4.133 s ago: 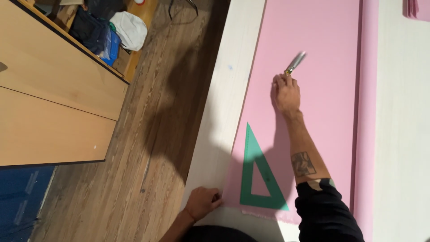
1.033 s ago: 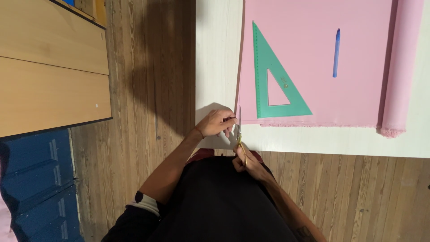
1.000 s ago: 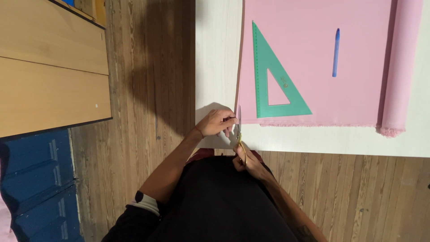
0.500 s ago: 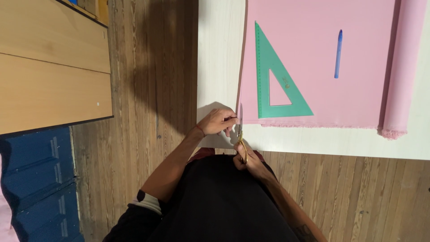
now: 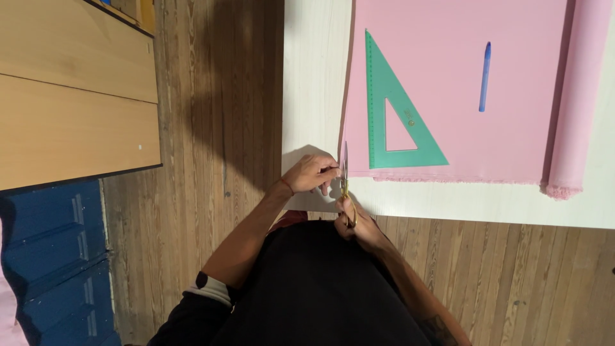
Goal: Measuring and cutting pink fabric using a set square, pen, and scissors.
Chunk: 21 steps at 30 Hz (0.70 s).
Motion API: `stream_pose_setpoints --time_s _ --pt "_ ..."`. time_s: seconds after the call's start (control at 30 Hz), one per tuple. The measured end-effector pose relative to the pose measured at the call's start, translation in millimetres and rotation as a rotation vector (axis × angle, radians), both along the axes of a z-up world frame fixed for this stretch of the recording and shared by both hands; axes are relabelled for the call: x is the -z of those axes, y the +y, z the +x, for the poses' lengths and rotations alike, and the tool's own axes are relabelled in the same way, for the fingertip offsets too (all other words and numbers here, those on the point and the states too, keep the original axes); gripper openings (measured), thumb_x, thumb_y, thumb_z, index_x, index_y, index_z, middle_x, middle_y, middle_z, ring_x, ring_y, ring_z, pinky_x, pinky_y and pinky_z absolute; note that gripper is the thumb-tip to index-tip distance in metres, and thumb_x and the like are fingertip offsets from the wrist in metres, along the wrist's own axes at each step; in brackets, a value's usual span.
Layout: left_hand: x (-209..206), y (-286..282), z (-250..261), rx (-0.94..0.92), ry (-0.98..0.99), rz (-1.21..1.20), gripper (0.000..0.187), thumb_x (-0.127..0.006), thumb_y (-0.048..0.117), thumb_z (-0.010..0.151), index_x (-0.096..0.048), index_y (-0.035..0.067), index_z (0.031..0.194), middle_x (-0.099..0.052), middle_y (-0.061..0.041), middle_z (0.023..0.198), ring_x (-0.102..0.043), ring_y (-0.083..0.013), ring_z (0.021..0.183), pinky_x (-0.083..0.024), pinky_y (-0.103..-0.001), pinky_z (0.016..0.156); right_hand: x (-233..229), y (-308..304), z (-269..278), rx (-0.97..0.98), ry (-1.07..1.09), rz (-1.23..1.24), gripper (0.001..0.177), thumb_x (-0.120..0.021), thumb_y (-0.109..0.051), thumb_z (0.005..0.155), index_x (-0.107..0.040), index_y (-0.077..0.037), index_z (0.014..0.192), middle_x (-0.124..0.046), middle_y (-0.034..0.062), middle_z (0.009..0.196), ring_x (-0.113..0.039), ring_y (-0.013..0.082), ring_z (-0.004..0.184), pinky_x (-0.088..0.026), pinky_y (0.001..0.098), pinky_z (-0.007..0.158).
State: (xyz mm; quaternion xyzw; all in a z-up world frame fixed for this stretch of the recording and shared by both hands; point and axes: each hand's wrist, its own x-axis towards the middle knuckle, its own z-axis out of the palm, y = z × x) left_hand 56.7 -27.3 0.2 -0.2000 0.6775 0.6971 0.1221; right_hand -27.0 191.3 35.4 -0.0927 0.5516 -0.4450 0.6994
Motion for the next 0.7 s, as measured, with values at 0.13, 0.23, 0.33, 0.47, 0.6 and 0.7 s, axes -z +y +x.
stream_pose_setpoints --time_s 0.13,0.23,0.33,0.47,0.6,0.7 --pt "-3.7 0.5 0.2 -0.004 0.009 -0.024 0.027 -0.060 0.023 0.103 -0.071 -0.002 0.100 -0.075 -0.008 0.081 -0.074 -0.0124 0.060 -0.061 -0.028 0.053 18.5 5.0 -1.2 0.024 -0.017 -0.057 0.055 -0.035 -0.061 0.104 -0.044 -0.007 0.107 -0.032 -0.0056 0.059 -0.030 0.0080 0.046 -0.024 0.0267 0.042" --pt "-4.8 -0.1 -1.7 -0.008 -0.001 -0.028 0.027 -0.060 0.023 0.103 -0.071 -0.002 0.100 -0.075 -0.008 0.081 -0.074 -0.0124 0.060 -0.061 -0.028 0.053 17.9 3.4 -3.4 0.008 0.009 -0.053 0.055 -0.036 -0.061 0.103 -0.046 -0.007 0.112 -0.033 -0.0053 0.057 -0.030 0.0082 0.044 -0.024 0.0269 0.041" --pt "-3.1 0.7 -1.1 -0.004 -0.010 -0.027 0.026 -0.060 0.022 0.103 -0.071 -0.002 0.099 -0.075 -0.008 0.082 -0.074 -0.0125 0.060 -0.061 -0.028 0.053 18.8 4.0 -3.7 0.001 0.004 -0.046 0.056 -0.038 -0.061 0.104 -0.045 -0.006 0.113 -0.033 -0.0039 0.053 -0.029 0.0086 0.043 -0.024 0.0268 0.040" --pt "-7.3 1.1 -1.9 -0.015 -0.024 -0.016 0.023 -0.059 0.018 0.103 -0.070 -0.002 0.099 -0.074 -0.009 0.081 -0.074 -0.0129 0.061 -0.063 -0.027 0.054 -7.8 -13.7 -10.3 -0.031 0.042 0.013 0.057 -0.032 -0.064 0.101 -0.041 -0.012 0.122 -0.035 -0.0044 0.053 -0.030 0.0081 0.043 -0.024 0.0259 0.040" --pt "-6.0 1.4 -1.8 -0.023 -0.027 0.008 0.019 -0.057 0.012 0.101 -0.068 -0.003 0.100 -0.074 -0.010 0.081 -0.075 -0.0140 0.061 -0.064 -0.028 0.055 -7.0 -13.8 -13.1 -0.074 0.090 0.056 0.070 -0.028 -0.070 0.098 -0.042 -0.009 0.129 -0.035 -0.0043 0.052 -0.029 0.0076 0.043 -0.023 0.0254 0.040" --pt "-12.9 -1.8 -4.0 -0.024 -0.008 0.001 0.016 -0.057 0.009 0.099 -0.067 -0.003 0.102 -0.074 -0.009 0.083 -0.075 -0.0152 0.062 -0.065 -0.029 0.055 -1.8 -15.4 -16.5 -0.077 0.080 0.026 0.085 -0.032 -0.073 0.100 -0.042 0.006 0.128 -0.035 -0.0027 0.054 -0.029 0.0084 0.045 -0.023 0.0265 0.041"
